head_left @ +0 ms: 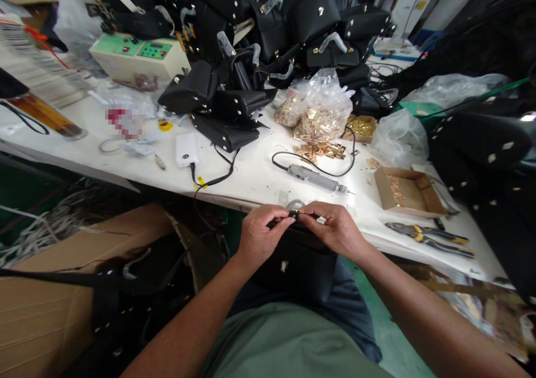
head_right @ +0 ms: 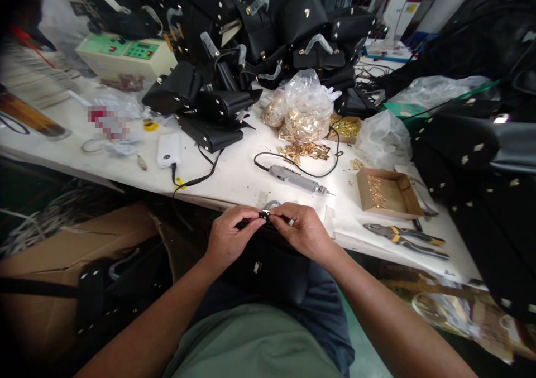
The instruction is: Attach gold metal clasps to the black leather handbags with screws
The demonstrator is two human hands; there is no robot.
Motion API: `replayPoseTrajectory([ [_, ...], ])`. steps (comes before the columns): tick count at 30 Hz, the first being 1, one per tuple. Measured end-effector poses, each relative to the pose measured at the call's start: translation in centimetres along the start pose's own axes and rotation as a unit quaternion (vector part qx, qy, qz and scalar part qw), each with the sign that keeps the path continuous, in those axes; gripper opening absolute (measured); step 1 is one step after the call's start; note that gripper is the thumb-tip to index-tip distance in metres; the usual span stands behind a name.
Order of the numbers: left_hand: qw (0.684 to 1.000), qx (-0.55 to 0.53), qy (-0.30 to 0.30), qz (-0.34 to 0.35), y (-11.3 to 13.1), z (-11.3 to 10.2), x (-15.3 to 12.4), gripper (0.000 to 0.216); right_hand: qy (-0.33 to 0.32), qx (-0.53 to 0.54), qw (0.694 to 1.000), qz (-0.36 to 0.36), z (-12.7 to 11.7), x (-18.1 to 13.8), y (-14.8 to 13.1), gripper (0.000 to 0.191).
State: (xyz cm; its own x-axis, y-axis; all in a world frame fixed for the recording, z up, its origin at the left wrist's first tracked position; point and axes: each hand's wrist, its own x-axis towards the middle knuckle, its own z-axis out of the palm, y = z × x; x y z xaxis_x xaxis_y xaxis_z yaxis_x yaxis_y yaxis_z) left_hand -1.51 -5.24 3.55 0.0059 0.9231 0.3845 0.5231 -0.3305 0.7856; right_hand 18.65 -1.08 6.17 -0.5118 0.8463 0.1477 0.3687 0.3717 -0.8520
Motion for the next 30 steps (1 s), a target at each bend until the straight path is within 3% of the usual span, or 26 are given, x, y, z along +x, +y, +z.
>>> replayPoseTrajectory([
  [9,0.999,-0.004,-0.003,-0.038,-0.1,-0.1,0.0,0.008,-0.037,-0.027,0.999,-0.017,-0.4,0.2,-1.1,0.02],
  [16,0.998,0.015,-0.022,-0.054,0.0,-0.3,0.4,0.003,0.001,-0.015,1.0,0.027,0.2,0.1,-1.3,0.018],
  [21,0.995,0.008,-0.035,-0.09,0.6,-0.4,0.9,0.003,0.011,0.055,0.994,0.095,0.4,0.4,-1.0,0.023],
  [26,0.994,0.002,-0.031,-0.107,0.8,-0.4,1.2,0.01,-0.064,0.192,0.965,0.166,-0.3,0.7,0.4,0.033],
  [30,0.994,-0.002,-0.033,-0.105,0.6,-0.2,1.2,0.01,-0.081,0.235,0.954,0.166,-0.6,1.0,1.4,0.035],
])
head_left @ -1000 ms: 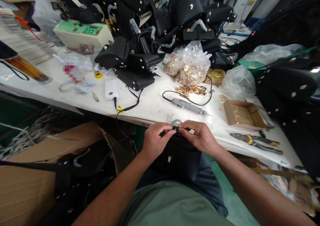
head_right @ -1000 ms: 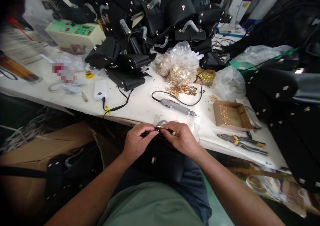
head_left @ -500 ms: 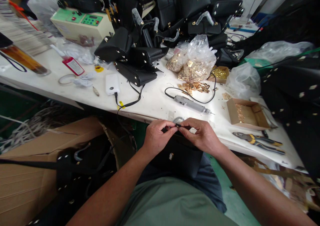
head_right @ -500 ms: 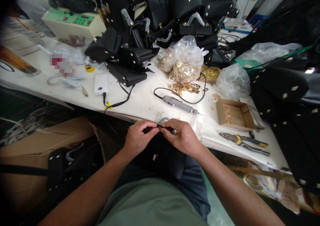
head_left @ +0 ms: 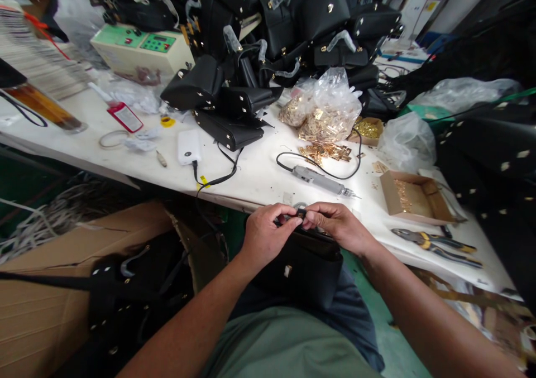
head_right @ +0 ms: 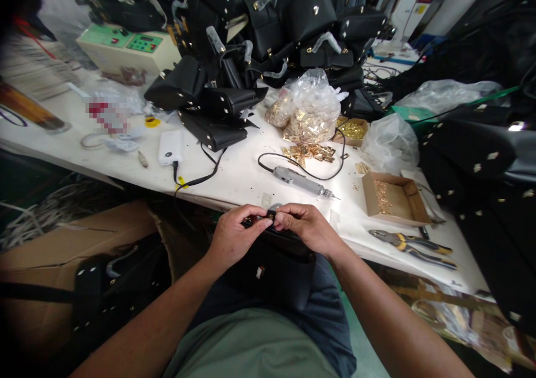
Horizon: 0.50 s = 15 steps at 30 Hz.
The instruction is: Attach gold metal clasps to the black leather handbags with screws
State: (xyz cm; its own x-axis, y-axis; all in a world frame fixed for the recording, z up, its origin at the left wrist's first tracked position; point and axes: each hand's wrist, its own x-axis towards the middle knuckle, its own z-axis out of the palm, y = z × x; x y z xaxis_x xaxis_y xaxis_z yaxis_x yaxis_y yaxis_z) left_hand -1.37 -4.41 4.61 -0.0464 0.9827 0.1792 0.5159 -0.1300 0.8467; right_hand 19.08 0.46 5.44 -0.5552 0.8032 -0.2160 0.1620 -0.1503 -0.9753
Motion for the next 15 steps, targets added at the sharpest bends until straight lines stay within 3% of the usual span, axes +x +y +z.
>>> replayPoseTrajectory([
  [9,1.0,-0.009,0.001,-0.006,-0.1,0.2,0.0,0.005,-0.026,0.001,1.0,-0.006,-0.1,0.4,0.0,0.039],
  [15,1.0,-0.017,0.001,-0.026,-0.1,0.3,-0.2,0.007,0.042,-0.014,0.999,-0.014,1.0,0.1,-0.4,0.038],
])
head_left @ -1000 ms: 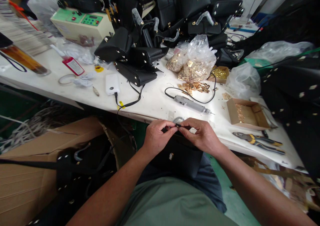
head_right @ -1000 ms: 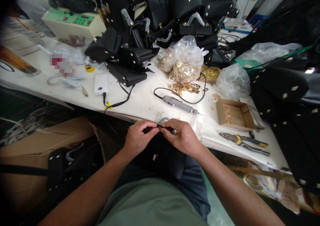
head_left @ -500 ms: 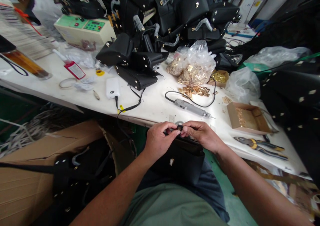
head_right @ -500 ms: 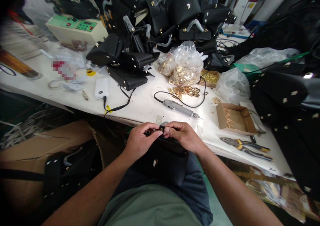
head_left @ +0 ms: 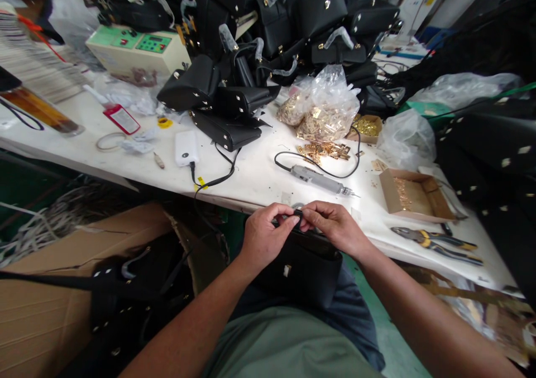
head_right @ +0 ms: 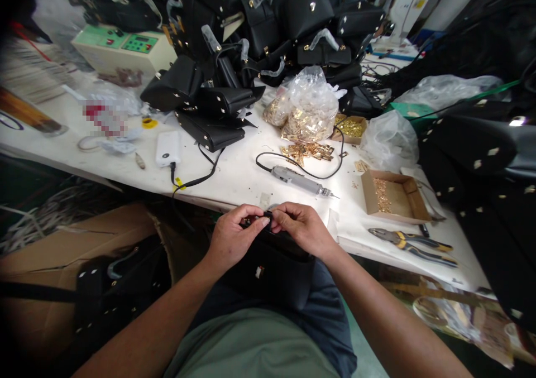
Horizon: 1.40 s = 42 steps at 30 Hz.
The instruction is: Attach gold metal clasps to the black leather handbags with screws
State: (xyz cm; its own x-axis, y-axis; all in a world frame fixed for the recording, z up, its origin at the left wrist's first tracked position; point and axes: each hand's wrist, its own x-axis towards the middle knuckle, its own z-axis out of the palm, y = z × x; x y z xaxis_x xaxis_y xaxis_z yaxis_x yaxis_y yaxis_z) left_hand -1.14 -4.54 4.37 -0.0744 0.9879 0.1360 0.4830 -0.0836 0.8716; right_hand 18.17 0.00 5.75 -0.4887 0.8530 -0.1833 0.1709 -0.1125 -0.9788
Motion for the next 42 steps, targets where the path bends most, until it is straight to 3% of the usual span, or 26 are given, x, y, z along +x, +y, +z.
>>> replayPoseTrajectory([
  [7,1.0,0.006,0.003,-0.015,0.4,0.0,-0.1,0.007,0.023,-0.107,0.992,-0.058,0.4,-1.1,-0.9,0.03],
  [16,1.0,0.006,0.006,-0.013,0.9,-0.2,-0.1,0.008,0.076,-0.107,0.99,-0.051,1.4,-1.1,-1.1,0.025],
  [21,0.998,-0.05,-0.032,-0.036,1.2,-0.9,0.3,0.022,0.081,-0.12,0.986,-0.08,1.4,-1.1,-0.9,0.022],
  [34,0.985,-0.118,-0.061,-0.107,2.1,-0.8,0.2,0.018,0.146,-0.22,0.952,-0.154,2.1,-1.6,-1.1,0.017],
  [42,0.983,-0.126,-0.059,-0.117,2.8,-0.5,0.7,0.019,0.162,-0.203,0.953,-0.156,1.9,-1.5,-1.1,0.022],
])
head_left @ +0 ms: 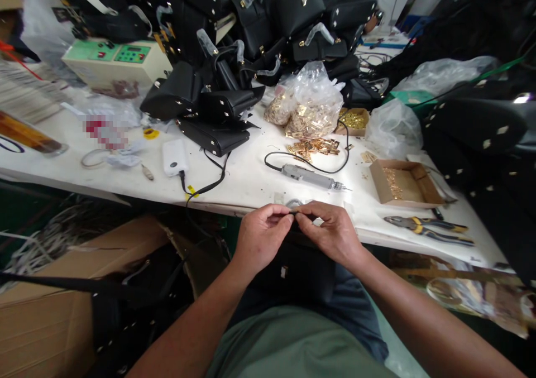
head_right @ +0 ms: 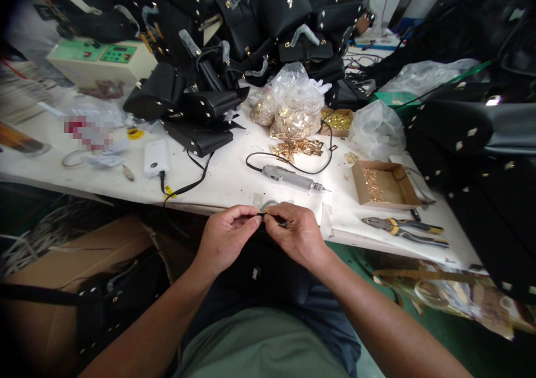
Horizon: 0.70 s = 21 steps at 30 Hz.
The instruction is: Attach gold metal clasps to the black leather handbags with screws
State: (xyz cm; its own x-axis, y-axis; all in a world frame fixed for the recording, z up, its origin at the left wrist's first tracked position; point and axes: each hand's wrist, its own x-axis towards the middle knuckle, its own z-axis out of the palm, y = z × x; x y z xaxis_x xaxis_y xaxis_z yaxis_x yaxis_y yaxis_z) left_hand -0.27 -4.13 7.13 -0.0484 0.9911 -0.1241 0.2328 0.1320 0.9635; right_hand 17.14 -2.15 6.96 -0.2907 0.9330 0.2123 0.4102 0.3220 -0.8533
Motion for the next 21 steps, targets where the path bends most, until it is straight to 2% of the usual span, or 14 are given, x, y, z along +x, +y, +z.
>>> replayPoseTrajectory([
  [9,1.0,-0.014,0.004,-0.002,0.2,0.3,0.0,0.014,0.01,0.008,1.0,0.0,0.1,0.0,0.0,0.016],
  [15,1.0,0.001,0.015,0.008,0.2,0.4,0.2,0.012,-0.018,0.041,0.998,0.04,-0.3,0.2,0.1,0.015],
  [21,0.999,-0.014,-0.028,-0.01,0.1,-0.1,1.6,0.018,-0.06,0.107,0.989,0.083,-1.0,0.4,0.6,0.016],
])
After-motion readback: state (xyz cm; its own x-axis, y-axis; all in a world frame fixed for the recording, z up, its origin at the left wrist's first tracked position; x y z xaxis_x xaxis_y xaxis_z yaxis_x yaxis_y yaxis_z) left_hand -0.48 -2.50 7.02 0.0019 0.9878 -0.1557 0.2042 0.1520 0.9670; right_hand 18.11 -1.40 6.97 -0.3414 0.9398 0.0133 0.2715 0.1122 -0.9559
